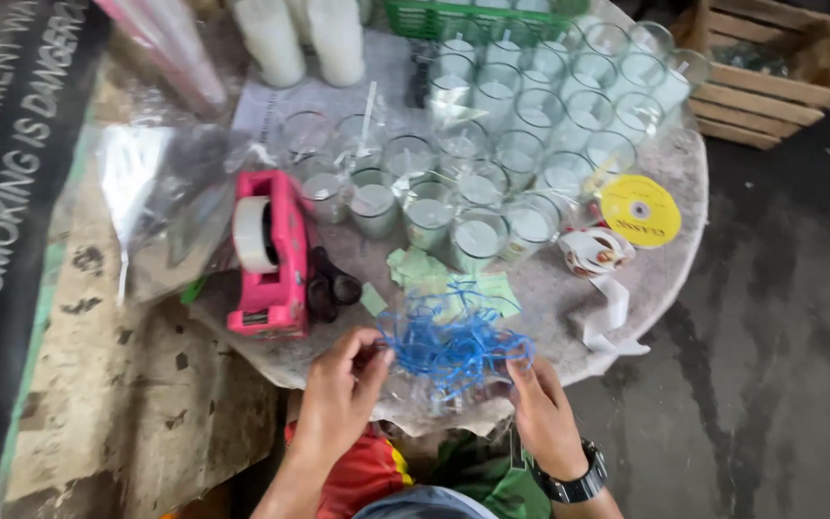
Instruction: The person applies stickers to small glass candle jars, secures them with tape using a dispenser, places them in plastic sleeves, and handles blue decorative wicking or netting by hand.
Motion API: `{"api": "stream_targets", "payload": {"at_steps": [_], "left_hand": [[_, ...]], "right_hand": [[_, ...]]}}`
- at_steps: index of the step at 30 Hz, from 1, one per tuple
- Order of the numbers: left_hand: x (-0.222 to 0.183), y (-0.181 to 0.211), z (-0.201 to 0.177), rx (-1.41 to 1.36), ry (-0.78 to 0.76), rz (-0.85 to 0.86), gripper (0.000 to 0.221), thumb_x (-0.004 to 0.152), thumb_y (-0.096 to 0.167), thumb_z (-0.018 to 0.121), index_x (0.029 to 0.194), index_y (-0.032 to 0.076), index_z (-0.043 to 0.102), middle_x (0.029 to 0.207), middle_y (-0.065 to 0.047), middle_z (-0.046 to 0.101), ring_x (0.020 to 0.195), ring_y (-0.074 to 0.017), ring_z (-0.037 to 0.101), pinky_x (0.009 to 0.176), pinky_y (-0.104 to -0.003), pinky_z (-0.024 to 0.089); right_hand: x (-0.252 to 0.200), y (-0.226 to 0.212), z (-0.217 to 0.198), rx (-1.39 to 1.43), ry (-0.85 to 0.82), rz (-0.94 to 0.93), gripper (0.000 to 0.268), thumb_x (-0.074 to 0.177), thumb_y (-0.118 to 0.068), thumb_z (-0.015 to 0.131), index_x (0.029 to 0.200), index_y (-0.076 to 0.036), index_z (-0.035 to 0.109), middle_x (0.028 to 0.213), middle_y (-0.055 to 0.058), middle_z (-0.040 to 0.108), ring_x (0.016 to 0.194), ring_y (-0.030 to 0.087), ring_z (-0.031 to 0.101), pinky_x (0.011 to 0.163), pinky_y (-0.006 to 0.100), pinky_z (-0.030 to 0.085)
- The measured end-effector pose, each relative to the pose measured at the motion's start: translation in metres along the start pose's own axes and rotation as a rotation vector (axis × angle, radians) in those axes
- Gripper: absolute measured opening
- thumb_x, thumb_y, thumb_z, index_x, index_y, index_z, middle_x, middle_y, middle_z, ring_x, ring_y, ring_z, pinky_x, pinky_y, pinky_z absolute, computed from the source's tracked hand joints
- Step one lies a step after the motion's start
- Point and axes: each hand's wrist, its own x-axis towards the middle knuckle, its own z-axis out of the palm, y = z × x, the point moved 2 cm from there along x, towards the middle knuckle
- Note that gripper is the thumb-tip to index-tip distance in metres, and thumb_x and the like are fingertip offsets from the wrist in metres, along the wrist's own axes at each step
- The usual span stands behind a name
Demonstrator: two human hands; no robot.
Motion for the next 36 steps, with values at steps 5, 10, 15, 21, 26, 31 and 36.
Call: {"api": "stream_targets", "payload": {"at_steps": [5, 10, 15, 21, 26, 31, 36], "left_hand": [[0.001, 0.021, 0.004, 0.112, -0.118, 0.274, 0.010, 0.082, 0.019, 0.049, 0.083, 0.010, 0.054, 0.075, -0.004, 0.058, 0.065, -0.0175, 0.059, 0.059, -0.029, 0.042], [0.012, 0.025, 0.000, 0.033, -0.170, 0.374, 0.008, 0.083, 0.013, 0.050, 0.079, 0.007, 0.049, 0.068, -0.005, 0.053, 0.057, -0.0170, 0.052, 0.053, -0.029, 0.041], [0.029, -0.002, -0.014, 0.118, -0.065, 0.400, 0.012, 0.083, 0.014, 0.051, 0.074, 0.006, 0.048, 0.064, -0.005, 0.049, 0.056, -0.0184, 0.049, 0.052, -0.030, 0.036], [0.037, -0.003, -0.008, -0.068, -0.201, 0.413, 0.008, 0.085, 0.013, 0.047, 0.081, 0.006, 0.047, 0.083, -0.007, 0.053, 0.075, -0.0179, 0.052, 0.069, -0.026, 0.039], [0.042, -0.021, 0.005, -0.288, -0.085, 0.197, 0.016, 0.088, 0.020, 0.042, 0.091, 0.004, 0.043, 0.080, -0.005, 0.049, 0.072, -0.0093, 0.050, 0.064, -0.024, 0.040], [0.038, -0.018, 0.014, 0.112, -0.153, 0.050, 0.057, 0.071, 0.038, 0.053, 0.119, 0.013, 0.037, 0.113, -0.011, 0.051, 0.096, -0.0260, 0.052, 0.074, -0.039, 0.044], [0.054, 0.005, -0.016, 0.161, 0.001, 0.293, 0.020, 0.083, 0.008, 0.045, 0.102, 0.007, 0.050, 0.095, -0.009, 0.062, 0.074, -0.0198, 0.064, 0.062, -0.027, 0.054]], "right_hand": [[-0.044, -0.114, 0.084, -0.342, -0.308, -0.489, 0.049, 0.081, -0.021, 0.051, 0.125, -0.004, 0.034, 0.117, 0.011, 0.048, 0.111, 0.019, 0.047, 0.087, 0.029, 0.042], [-0.030, -0.108, 0.074, -0.210, -0.150, -0.439, 0.011, 0.084, -0.009, 0.049, 0.094, -0.008, 0.052, 0.085, 0.002, 0.054, 0.063, 0.009, 0.047, 0.056, 0.021, 0.041], [-0.026, -0.106, 0.055, 0.025, -0.068, -0.362, 0.015, 0.084, 0.000, 0.042, 0.094, -0.007, 0.049, 0.100, 0.008, 0.054, 0.073, 0.015, 0.051, 0.062, 0.024, 0.043], [-0.056, -0.143, 0.099, -0.711, -0.051, -1.111, 0.016, 0.088, -0.004, 0.039, 0.102, -0.001, 0.046, 0.108, 0.014, 0.053, 0.099, 0.021, 0.054, 0.081, 0.027, 0.048], [-0.026, -0.118, 0.122, -1.453, -0.495, -1.164, 0.024, 0.081, -0.016, 0.049, 0.105, -0.013, 0.051, 0.123, 0.011, 0.044, 0.118, 0.033, 0.039, 0.092, 0.044, 0.034], [-0.024, -0.106, 0.124, -1.363, -0.521, -1.107, 0.034, 0.079, -0.011, 0.049, 0.113, -0.014, 0.050, 0.126, 0.013, 0.041, 0.118, 0.034, 0.039, 0.089, 0.045, 0.036], [-0.026, -0.121, 0.102, -1.426, -0.401, -1.083, 0.046, 0.073, -0.014, 0.057, 0.118, -0.014, 0.046, 0.123, 0.008, 0.049, 0.114, 0.028, 0.044, 0.091, 0.045, 0.036]]}}
